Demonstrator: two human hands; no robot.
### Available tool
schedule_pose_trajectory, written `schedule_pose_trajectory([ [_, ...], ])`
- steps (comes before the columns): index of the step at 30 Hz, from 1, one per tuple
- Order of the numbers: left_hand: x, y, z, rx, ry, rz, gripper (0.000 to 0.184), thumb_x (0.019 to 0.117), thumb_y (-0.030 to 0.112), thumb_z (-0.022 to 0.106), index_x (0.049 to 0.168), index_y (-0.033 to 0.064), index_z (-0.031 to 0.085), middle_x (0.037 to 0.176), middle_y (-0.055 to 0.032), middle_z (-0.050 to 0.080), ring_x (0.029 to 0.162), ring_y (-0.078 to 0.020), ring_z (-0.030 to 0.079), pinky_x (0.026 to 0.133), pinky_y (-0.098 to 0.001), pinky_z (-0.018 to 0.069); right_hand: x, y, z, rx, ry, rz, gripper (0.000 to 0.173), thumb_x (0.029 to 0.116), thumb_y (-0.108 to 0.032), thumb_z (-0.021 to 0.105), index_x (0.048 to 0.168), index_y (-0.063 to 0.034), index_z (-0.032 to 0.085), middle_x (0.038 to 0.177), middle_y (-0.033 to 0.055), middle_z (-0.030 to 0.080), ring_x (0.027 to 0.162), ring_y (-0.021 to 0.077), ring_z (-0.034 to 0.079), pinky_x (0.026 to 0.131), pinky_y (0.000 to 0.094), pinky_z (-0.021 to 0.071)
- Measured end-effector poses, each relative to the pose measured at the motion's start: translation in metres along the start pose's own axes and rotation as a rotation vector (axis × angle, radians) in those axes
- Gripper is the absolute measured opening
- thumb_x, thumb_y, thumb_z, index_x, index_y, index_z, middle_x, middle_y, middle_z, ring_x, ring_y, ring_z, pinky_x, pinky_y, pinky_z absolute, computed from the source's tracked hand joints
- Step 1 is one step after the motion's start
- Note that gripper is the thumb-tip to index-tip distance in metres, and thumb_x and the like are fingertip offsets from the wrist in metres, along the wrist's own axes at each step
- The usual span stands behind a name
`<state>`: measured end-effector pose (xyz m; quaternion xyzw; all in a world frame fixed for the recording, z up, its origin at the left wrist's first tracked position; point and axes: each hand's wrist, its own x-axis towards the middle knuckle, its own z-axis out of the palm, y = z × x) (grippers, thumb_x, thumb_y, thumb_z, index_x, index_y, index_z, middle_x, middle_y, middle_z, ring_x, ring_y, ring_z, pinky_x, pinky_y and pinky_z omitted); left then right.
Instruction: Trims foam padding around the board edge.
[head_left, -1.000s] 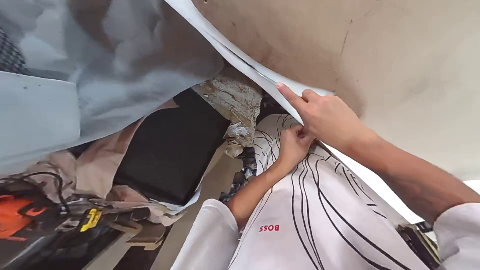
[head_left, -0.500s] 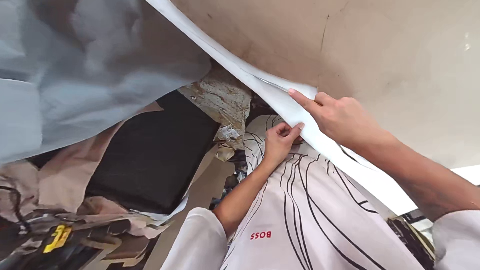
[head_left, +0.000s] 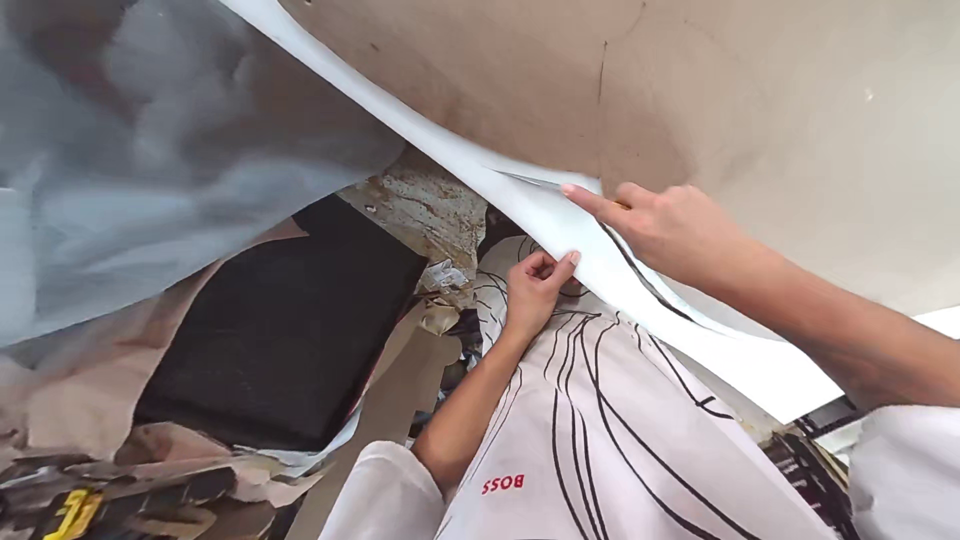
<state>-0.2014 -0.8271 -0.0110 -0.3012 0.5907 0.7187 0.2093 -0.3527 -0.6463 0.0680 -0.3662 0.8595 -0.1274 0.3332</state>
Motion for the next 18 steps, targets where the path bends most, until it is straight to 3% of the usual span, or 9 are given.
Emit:
schedule_pose_trajectory([
  [11, -0.002, 0.001, -0.006, -0.143, -0.075, -0.035, 0.019, 0.0953, 0.013, 0.073, 0.087, -0.0009, 0.064, 0.074, -0.0075, 0.071, 0.065, -0.0166, 0.071, 0.064, -0.0323, 0.0632, -0.036, 0.022, -0.010, 0.000, -0.039, 0.012, 0.062, 0.1038, -0.011, 0.047, 0.161, -0.0314, 0.037, 0.086, 0.0154, 0.061, 0.054, 0.0311, 0.057, 0.044, 0.0463, 0.0441],
  [14, -0.005, 0.001, -0.004, -0.137, -0.088, -0.044, 0.019, 0.0945, 0.014, 0.075, 0.087, -0.0005, 0.065, 0.075, -0.0069, 0.072, 0.066, -0.0165, 0.072, 0.064, -0.0326, 0.0638, -0.026, 0.008, -0.012, -0.003, -0.053, 0.024, 0.063, 0.1025, -0.010, 0.050, 0.161, -0.0308, 0.038, 0.087, 0.0151, 0.062, 0.055, 0.0306, 0.057, 0.046, 0.0463, 0.0459],
  [18, -0.005, 0.001, -0.013, -0.062, -0.057, -0.013, 0.023, 0.0944, 0.020, 0.075, 0.085, 0.0020, 0.065, 0.072, -0.0046, 0.070, 0.063, -0.0149, 0.070, 0.062, -0.0318, 0.0627, -0.054, 0.018, -0.029, -0.072, -0.099, 0.067, 0.062, 0.1038, -0.011, 0.045, 0.161, -0.0330, 0.037, 0.080, 0.0164, 0.060, 0.055, 0.0339, 0.058, 0.046, 0.0491, 0.0455],
])
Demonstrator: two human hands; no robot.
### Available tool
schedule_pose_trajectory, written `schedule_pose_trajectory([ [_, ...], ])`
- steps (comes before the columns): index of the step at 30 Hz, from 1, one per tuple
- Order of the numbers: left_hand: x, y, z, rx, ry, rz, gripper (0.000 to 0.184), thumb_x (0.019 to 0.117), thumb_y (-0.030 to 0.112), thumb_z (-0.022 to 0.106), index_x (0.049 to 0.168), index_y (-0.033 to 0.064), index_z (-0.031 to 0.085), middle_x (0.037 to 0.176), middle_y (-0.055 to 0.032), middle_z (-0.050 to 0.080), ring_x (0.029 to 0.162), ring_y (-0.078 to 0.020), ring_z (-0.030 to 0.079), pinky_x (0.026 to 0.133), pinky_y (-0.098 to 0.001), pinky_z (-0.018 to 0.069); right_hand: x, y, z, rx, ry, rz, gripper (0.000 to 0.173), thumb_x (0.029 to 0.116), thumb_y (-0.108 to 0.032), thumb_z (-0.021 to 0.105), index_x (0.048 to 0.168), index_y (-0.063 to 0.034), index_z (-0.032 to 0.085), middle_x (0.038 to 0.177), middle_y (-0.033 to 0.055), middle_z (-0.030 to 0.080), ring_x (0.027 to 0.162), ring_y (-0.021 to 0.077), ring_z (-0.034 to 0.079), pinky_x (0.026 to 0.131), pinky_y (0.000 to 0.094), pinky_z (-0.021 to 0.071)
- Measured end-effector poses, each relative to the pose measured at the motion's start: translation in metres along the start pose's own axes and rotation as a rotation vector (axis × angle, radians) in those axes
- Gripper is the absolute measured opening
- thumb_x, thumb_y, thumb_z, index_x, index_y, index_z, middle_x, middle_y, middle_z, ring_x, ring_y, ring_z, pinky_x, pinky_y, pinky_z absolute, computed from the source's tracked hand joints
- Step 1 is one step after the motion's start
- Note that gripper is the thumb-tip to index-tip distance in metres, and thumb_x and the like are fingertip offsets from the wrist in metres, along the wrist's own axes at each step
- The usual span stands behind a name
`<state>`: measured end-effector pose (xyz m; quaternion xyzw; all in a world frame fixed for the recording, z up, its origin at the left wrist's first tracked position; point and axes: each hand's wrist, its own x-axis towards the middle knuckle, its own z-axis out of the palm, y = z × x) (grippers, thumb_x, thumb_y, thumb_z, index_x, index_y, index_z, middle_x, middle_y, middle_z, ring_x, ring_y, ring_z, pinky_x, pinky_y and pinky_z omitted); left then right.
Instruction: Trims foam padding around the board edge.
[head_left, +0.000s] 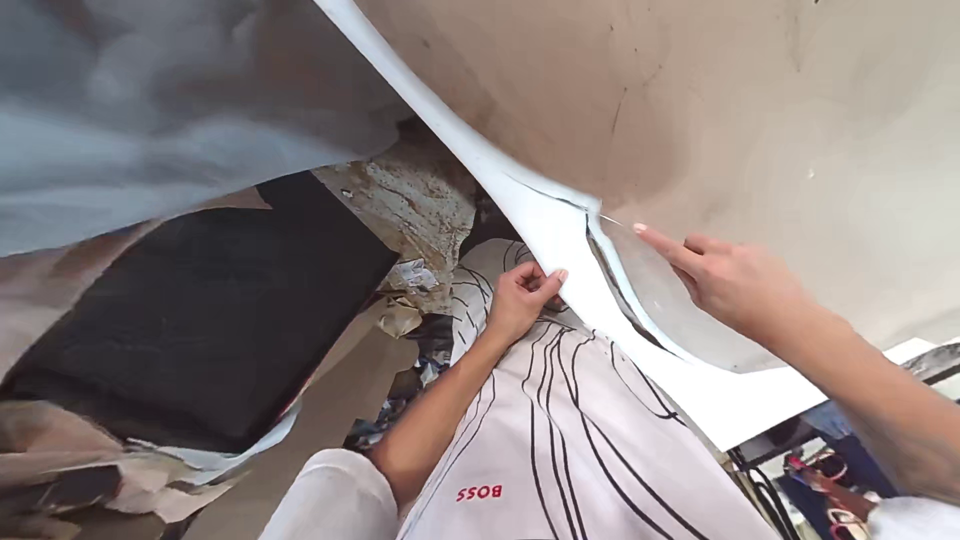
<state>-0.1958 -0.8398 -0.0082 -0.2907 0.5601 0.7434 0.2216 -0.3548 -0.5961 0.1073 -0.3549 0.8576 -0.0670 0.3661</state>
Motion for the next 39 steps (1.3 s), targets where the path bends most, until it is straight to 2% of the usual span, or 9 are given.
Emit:
schedule_pose_trajectory([
  [11, -0.020, -0.024, -0.013, 0.104, 0.072, 0.085, 0.026, 0.0935, 0.022, 0.076, 0.080, 0.0034, 0.064, 0.068, -0.0018, 0.065, 0.060, -0.0095, 0.064, 0.060, -0.0271, 0.0571, -0.005, -0.017, 0.005, 0.042, 0.038, 0.036, 0.058, 0.1055, -0.013, 0.049, 0.160, -0.0328, 0.040, 0.084, 0.0173, 0.065, 0.066, 0.0375, 0.065, 0.054, 0.0537, 0.0511],
  [14, -0.013, -0.028, -0.024, 0.218, 0.035, 0.022, 0.030, 0.0966, 0.033, 0.072, 0.092, 0.0032, 0.069, 0.079, -0.0032, 0.070, 0.073, -0.0101, 0.068, 0.072, -0.0305, 0.0595, -0.023, -0.020, -0.002, 0.184, 0.130, -0.027, 0.051, 0.1066, -0.019, 0.047, 0.157, -0.0293, 0.047, 0.081, 0.0166, 0.067, 0.065, 0.0351, 0.065, 0.057, 0.0555, 0.0521],
  [17, -0.012, -0.013, -0.041, 0.111, -0.031, 0.030, 0.039, 0.1032, 0.029, 0.061, 0.126, -0.0025, 0.062, 0.115, -0.0119, 0.072, 0.104, -0.0203, 0.071, 0.092, -0.0401, 0.0605, -0.054, -0.021, -0.011, 0.348, 0.279, -0.065, 0.052, 0.1064, -0.025, 0.047, 0.158, -0.0295, 0.045, 0.084, 0.0088, 0.068, 0.060, 0.0187, 0.059, 0.055, 0.0413, 0.0511],
  [20, 0.009, 0.035, -0.077, -0.125, 0.078, 0.096, 0.049, 0.1095, 0.028, 0.046, 0.148, -0.0007, 0.038, 0.140, -0.0181, 0.059, 0.121, -0.0312, 0.065, 0.096, -0.0519, 0.0590, -0.049, -0.043, -0.001, 0.457, 0.495, -0.018, 0.052, 0.1079, -0.025, 0.050, 0.160, -0.0233, 0.042, 0.088, 0.0085, 0.069, 0.060, 0.0139, 0.060, 0.054, 0.0354, 0.0537],
  [25, 0.125, 0.159, -0.161, -0.065, 0.354, 0.316, 0.072, 0.0998, 0.048, 0.064, 0.156, 0.0134, 0.033, 0.143, -0.0126, 0.056, 0.122, -0.0276, 0.063, 0.096, -0.0494, 0.0580, 0.006, -0.133, 0.017, 0.600, 0.770, 0.236, 0.055, 0.1076, -0.023, 0.049, 0.160, -0.0112, 0.037, 0.084, 0.0040, 0.070, 0.054, 0.0116, 0.061, 0.047, 0.0348, 0.0566],
  [28, 0.179, 0.224, -0.204, -0.030, 0.372, 0.276, 0.081, 0.0929, 0.057, 0.069, 0.154, 0.0169, 0.034, 0.141, -0.0131, 0.057, 0.120, -0.0294, 0.063, 0.093, -0.0514, 0.0576, 0.040, -0.177, 0.021, 0.797, 0.783, 0.404, 0.063, 0.1073, -0.027, 0.048, 0.165, -0.0192, 0.025, 0.088, 0.0001, 0.070, 0.048, 0.0113, 0.058, 0.041, 0.0349, 0.0555],
  [32, 0.240, 0.275, -0.252, 0.354, 0.287, 0.305, 0.064, 0.0891, 0.038, 0.081, 0.133, 0.0011, 0.052, 0.111, -0.0162, 0.069, 0.090, -0.0243, 0.072, 0.078, -0.0432, 0.0642, 0.096, -0.203, 0.002, 0.941, 0.822, 0.711, 0.069, 0.1045, -0.028, 0.050, 0.167, -0.0231, 0.021, 0.074, -0.0001, 0.064, 0.043, 0.0141, 0.057, 0.039, 0.0385, 0.0562],
  [35, 0.228, 0.298, -0.267, 0.843, 0.232, 0.558, 0.058, 0.0899, 0.045, 0.076, 0.129, 0.0044, 0.062, 0.125, -0.0116, 0.065, 0.111, -0.0194, 0.065, 0.096, -0.0389, 0.0558, 0.130, -0.226, -0.022, 1.001, 0.934, 0.874, 0.066, 0.1060, -0.028, 0.053, 0.165, -0.0190, 0.025, 0.069, 0.0018, 0.064, 0.044, 0.0152, 0.059, 0.040, 0.0393, 0.0573],
  [39, 0.267, 0.363, -0.235, 0.985, -0.148, 0.638, 0.064, 0.1004, 0.053, 0.059, 0.149, 0.0124, 0.048, 0.141, -0.0104, 0.060, 0.128, -0.0205, 0.060, 0.108, -0.0445, 0.0514, 0.171, -0.253, -0.022, 0.944, 1.053, 1.002, 0.062, 0.1057, -0.031, 0.056, 0.161, -0.0140, 0.035, 0.071, 0.0020, 0.064, 0.048, 0.0146, 0.060, 0.045, 0.0396, 0.0587],
])
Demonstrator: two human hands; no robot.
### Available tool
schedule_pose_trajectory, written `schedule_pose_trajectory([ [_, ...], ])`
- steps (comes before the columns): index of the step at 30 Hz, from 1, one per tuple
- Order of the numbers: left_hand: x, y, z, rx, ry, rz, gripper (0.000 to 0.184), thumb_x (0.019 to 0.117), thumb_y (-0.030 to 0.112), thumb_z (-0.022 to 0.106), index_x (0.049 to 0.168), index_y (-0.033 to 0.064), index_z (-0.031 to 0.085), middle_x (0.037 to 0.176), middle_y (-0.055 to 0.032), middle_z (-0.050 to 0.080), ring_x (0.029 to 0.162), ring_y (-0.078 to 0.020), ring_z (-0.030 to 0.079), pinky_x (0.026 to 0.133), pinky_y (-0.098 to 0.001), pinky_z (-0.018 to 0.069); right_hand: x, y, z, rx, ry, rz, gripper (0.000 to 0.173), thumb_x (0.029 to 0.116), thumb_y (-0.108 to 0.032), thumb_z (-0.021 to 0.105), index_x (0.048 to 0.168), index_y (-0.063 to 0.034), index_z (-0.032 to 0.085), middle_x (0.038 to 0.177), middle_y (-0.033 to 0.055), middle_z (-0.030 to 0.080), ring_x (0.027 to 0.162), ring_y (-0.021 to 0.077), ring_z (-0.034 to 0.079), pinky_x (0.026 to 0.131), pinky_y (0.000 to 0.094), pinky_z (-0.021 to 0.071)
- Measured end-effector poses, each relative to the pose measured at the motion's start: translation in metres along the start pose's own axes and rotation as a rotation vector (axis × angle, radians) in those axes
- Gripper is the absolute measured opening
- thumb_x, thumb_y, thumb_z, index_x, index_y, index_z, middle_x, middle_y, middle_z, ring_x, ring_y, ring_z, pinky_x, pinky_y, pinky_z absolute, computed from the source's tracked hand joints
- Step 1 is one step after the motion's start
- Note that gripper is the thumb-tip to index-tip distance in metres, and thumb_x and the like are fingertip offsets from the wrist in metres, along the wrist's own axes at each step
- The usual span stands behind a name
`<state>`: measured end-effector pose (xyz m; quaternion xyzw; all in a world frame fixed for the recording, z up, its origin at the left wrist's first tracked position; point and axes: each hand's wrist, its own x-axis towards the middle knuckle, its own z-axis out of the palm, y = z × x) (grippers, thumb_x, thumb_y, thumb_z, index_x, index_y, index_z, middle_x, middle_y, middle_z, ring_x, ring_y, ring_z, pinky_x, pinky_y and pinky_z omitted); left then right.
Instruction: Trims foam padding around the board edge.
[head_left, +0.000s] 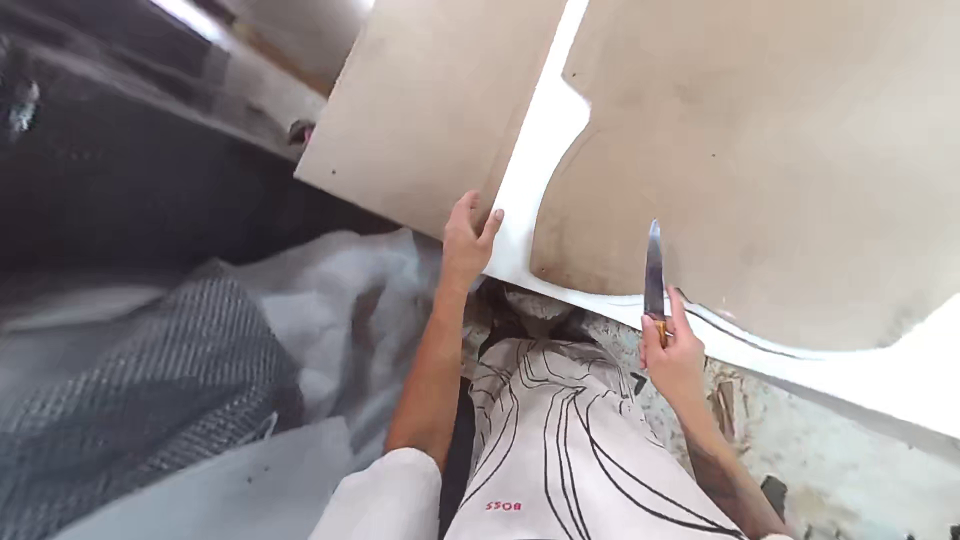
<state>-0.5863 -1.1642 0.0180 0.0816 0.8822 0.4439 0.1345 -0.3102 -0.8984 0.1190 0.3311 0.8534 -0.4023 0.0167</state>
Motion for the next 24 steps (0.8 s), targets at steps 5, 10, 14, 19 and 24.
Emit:
schedule_pose_trajectory([
  [5, 0.065, -0.007, 0.026, -0.199, -0.189, 0.041, 0.069, 0.0914, 0.040, 0.077, 0.150, 0.0145, 0.051, 0.130, -0.0069, 0.069, 0.115, -0.0151, 0.068, 0.102, -0.0393, 0.0572, 0.000, 0.041, -0.027, -0.267, 0.451, 0.333, 0.055, 0.1061, -0.047, 0.051, 0.101, 0.0044, 0.068, 0.076, 0.0212, 0.065, 0.073, 0.0380, 0.066, 0.070, 0.0591, 0.0527],
  [10, 0.043, -0.013, 0.035, -0.386, -0.088, 0.012, 0.061, 0.0920, 0.022, 0.078, 0.146, 0.0060, 0.055, 0.137, -0.0096, 0.066, 0.121, -0.0149, 0.066, 0.105, -0.0360, 0.0559, -0.008, 0.152, -0.088, -0.009, 0.765, 0.684, 0.064, 0.1092, -0.051, 0.037, 0.105, 0.0040, 0.069, 0.094, 0.0219, 0.071, 0.090, 0.0356, 0.070, 0.084, 0.0594, 0.0536],
  [14, 0.039, -0.005, 0.041, -0.353, -0.038, -0.023, 0.054, 0.0943, 0.021, 0.074, 0.144, 0.0067, 0.058, 0.135, -0.0096, 0.067, 0.120, -0.0136, 0.067, 0.105, -0.0352, 0.0551, 0.021, 0.204, -0.117, 0.035, 0.929, 0.820, 0.066, 0.1113, -0.048, 0.031, 0.115, 0.0076, 0.066, 0.112, 0.0289, 0.068, 0.112, 0.0406, 0.065, 0.098, 0.0588, 0.0473],
  [19, 0.026, 0.009, 0.040, -0.435, -0.037, -0.142, 0.053, 0.0961, 0.017, 0.073, 0.146, 0.0053, 0.056, 0.136, -0.0112, 0.067, 0.121, -0.0164, 0.067, 0.105, -0.0371, 0.0555, 0.064, 0.195, -0.139, 0.168, 0.913, 0.804, 0.066, 0.1107, -0.048, 0.030, 0.130, 0.0059, 0.062, 0.120, 0.0243, 0.069, 0.114, 0.0348, 0.066, 0.100, 0.0517, 0.0502],
  [24, -0.014, 0.034, 0.063, -0.354, -0.081, -0.191, 0.050, 0.1004, 0.021, 0.066, 0.146, 0.0044, 0.054, 0.139, -0.0118, 0.064, 0.121, -0.0163, 0.065, 0.103, -0.0387, 0.0547, 0.091, 0.218, -0.148, 0.296, 1.054, 0.902, 0.063, 0.1104, -0.046, 0.034, 0.134, 0.0049, 0.062, 0.147, 0.0347, 0.048, 0.136, 0.0501, 0.047, 0.111, 0.0597, 0.0411],
])
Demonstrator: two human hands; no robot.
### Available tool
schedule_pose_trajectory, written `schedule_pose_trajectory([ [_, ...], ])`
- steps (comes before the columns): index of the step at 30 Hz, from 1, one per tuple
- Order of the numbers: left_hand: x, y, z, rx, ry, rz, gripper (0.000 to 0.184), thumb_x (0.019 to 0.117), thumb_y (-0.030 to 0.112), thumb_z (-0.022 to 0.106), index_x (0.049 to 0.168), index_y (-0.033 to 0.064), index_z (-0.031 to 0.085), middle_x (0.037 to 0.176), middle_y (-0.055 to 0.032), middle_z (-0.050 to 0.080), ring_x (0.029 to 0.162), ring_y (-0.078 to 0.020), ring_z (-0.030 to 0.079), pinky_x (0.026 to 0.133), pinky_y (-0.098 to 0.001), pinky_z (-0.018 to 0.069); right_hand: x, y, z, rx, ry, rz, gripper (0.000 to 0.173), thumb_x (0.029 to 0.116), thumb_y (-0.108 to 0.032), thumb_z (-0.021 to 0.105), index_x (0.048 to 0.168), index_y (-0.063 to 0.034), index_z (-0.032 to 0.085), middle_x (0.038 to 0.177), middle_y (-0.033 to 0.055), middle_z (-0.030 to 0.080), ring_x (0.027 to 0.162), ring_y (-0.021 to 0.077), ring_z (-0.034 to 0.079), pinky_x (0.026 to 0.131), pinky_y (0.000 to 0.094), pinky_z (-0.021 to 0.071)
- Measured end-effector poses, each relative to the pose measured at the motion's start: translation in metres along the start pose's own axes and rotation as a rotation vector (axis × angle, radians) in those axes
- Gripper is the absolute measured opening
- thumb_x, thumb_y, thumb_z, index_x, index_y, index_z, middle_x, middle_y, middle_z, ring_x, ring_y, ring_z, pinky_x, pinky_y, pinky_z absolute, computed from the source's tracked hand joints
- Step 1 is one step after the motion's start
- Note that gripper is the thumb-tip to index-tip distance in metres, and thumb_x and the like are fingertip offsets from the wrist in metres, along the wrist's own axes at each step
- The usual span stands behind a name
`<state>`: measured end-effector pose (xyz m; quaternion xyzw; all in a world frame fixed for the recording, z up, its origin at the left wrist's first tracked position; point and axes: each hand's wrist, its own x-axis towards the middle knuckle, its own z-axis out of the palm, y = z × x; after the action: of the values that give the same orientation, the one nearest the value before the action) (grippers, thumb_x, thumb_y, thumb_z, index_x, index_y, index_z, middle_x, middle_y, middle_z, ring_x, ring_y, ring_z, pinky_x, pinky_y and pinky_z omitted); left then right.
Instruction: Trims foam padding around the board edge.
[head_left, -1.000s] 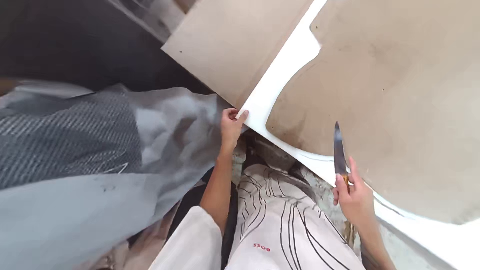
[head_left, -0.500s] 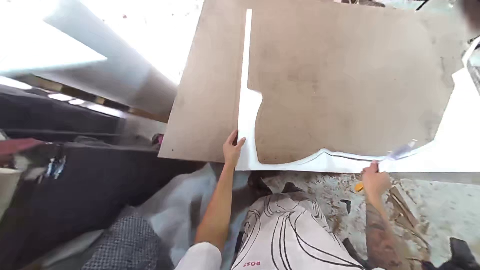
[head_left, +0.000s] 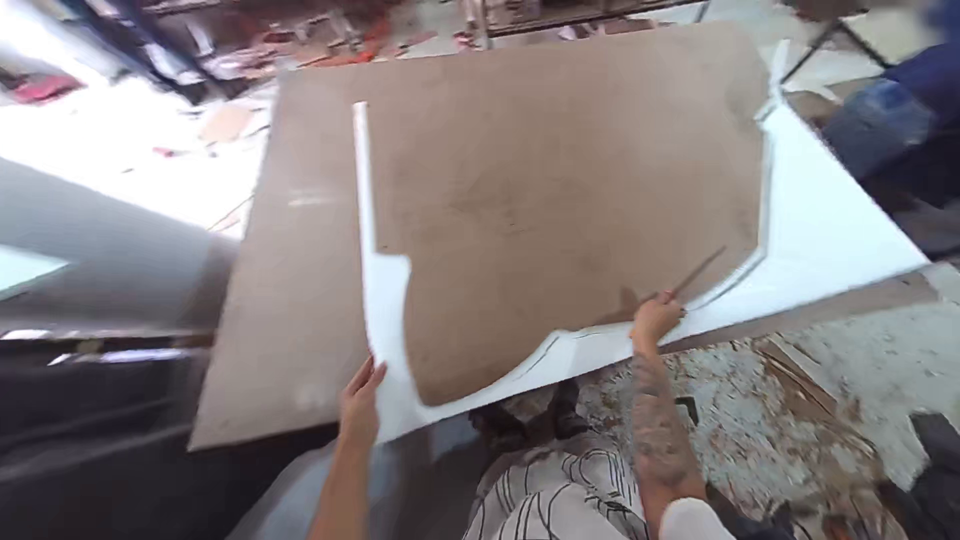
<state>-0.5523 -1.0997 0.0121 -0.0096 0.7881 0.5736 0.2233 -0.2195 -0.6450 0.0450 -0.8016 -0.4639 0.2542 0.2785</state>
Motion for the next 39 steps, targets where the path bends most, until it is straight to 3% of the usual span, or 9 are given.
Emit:
schedule_pose_trajectory([
  [7, -0.131, -0.006, 0.123, -0.036, 0.051, -0.054, 0.061, 0.0959, 0.012, 0.071, 0.152, 0.0045, 0.047, 0.143, -0.0123, 0.060, 0.122, -0.0169, 0.065, 0.102, -0.0366, 0.0552, 0.153, -0.014, -0.013, -0.082, -0.044, -0.138, 0.061, 0.1110, -0.045, 0.032, 0.132, 0.0028, 0.064, 0.136, 0.0315, 0.059, 0.130, 0.0454, 0.055, 0.109, 0.0570, 0.0444],
  [11, -0.205, 0.005, 0.195, -0.019, 0.038, -0.152, 0.065, 0.0892, 0.012, 0.080, 0.147, -0.0008, 0.051, 0.129, -0.0147, 0.069, 0.112, -0.0191, 0.071, 0.098, -0.0396, 0.0601, 0.233, -0.020, -0.060, -0.145, -0.177, -0.389, 0.060, 0.1116, -0.044, 0.031, 0.147, 0.0015, 0.048, 0.130, 0.0299, 0.063, 0.119, 0.0426, 0.063, 0.102, 0.0595, 0.0493],
  [13, -0.205, -0.007, 0.201, 0.089, 0.019, -0.164, 0.067, 0.0855, 0.018, 0.083, 0.142, -0.0017, 0.053, 0.125, -0.0150, 0.070, 0.111, -0.0194, 0.071, 0.097, -0.0402, 0.0608, 0.226, -0.037, -0.084, -0.153, -0.218, -0.499, 0.057, 0.1119, -0.041, 0.030, 0.152, -0.0033, 0.043, 0.122, 0.0217, 0.067, 0.103, 0.0309, 0.071, 0.092, 0.0494, 0.0590],
  [17, -0.182, -0.013, 0.183, 0.362, -0.014, 0.006, 0.081, 0.0815, 0.033, 0.086, 0.145, 0.0015, 0.047, 0.135, -0.0162, 0.061, 0.120, -0.0227, 0.063, 0.099, -0.0399, 0.0570, 0.110, -0.024, -0.117, -0.343, -0.503, -0.672, 0.058, 0.1107, -0.041, 0.036, 0.154, -0.0026, 0.040, 0.112, 0.0272, 0.067, 0.098, 0.0393, 0.069, 0.089, 0.0597, 0.0548],
  [20, -0.141, -0.002, 0.169, 0.510, -0.081, 0.222, 0.073, 0.0923, 0.047, 0.073, 0.152, 0.0129, 0.047, 0.160, -0.0112, 0.041, 0.148, -0.0251, 0.039, 0.118, -0.0458, 0.0410, -0.024, 0.015, -0.114, -0.374, -0.857, -0.682, 0.064, 0.1087, -0.032, 0.045, 0.165, -0.0129, 0.021, 0.098, 0.0175, 0.069, 0.075, 0.0288, 0.069, 0.067, 0.0518, 0.0597],
  [23, -0.082, 0.013, 0.156, 0.699, -0.230, 0.482, 0.064, 0.1007, 0.044, 0.060, 0.154, 0.0135, 0.045, 0.167, -0.0055, 0.030, 0.156, -0.0241, 0.023, 0.126, -0.0478, 0.0280, -0.136, 0.033, -0.098, -0.355, -1.102, -0.728, 0.059, 0.1090, -0.027, 0.044, 0.164, -0.0128, 0.027, 0.074, 0.0107, 0.066, 0.052, 0.0209, 0.064, 0.050, 0.0445, 0.0594],
  [28, -0.002, -0.002, 0.149, 0.833, -0.354, 0.751, 0.074, 0.1015, 0.056, 0.052, 0.159, 0.0123, 0.037, 0.170, -0.0064, 0.025, 0.158, -0.0238, 0.016, 0.129, -0.0506, 0.0146, -0.231, 0.018, -0.029, -0.538, -0.967, -0.948, 0.061, 0.1074, -0.018, 0.040, 0.166, -0.0184, 0.023, 0.073, 0.0106, 0.068, 0.064, 0.0263, 0.068, 0.065, 0.0448, 0.0580],
  [31, 0.007, -0.022, 0.142, 0.879, -0.371, 0.783, 0.077, 0.1031, 0.061, 0.043, 0.162, 0.0135, 0.031, 0.172, -0.0033, 0.020, 0.159, -0.0211, 0.013, 0.130, -0.0494, 0.0111, -0.258, 0.001, -0.004, -0.744, -0.970, -0.815, 0.070, 0.1084, -0.020, 0.039, 0.168, -0.0256, 0.003, 0.078, 0.0112, 0.067, 0.071, 0.0277, 0.069, 0.072, 0.0447, 0.0581],
  [39, 0.006, -0.024, 0.139, 0.881, -0.393, 0.761, 0.078, 0.1030, 0.058, 0.043, 0.164, 0.0119, 0.025, 0.173, -0.0010, 0.013, 0.160, -0.0169, 0.007, 0.130, -0.0492, 0.0103, -0.290, 0.000, 0.019, -0.781, -0.875, -0.724, 0.070, 0.1079, -0.017, 0.042, 0.168, -0.0242, 0.006, 0.077, 0.0107, 0.067, 0.073, 0.0278, 0.070, 0.071, 0.0437, 0.0591],
])
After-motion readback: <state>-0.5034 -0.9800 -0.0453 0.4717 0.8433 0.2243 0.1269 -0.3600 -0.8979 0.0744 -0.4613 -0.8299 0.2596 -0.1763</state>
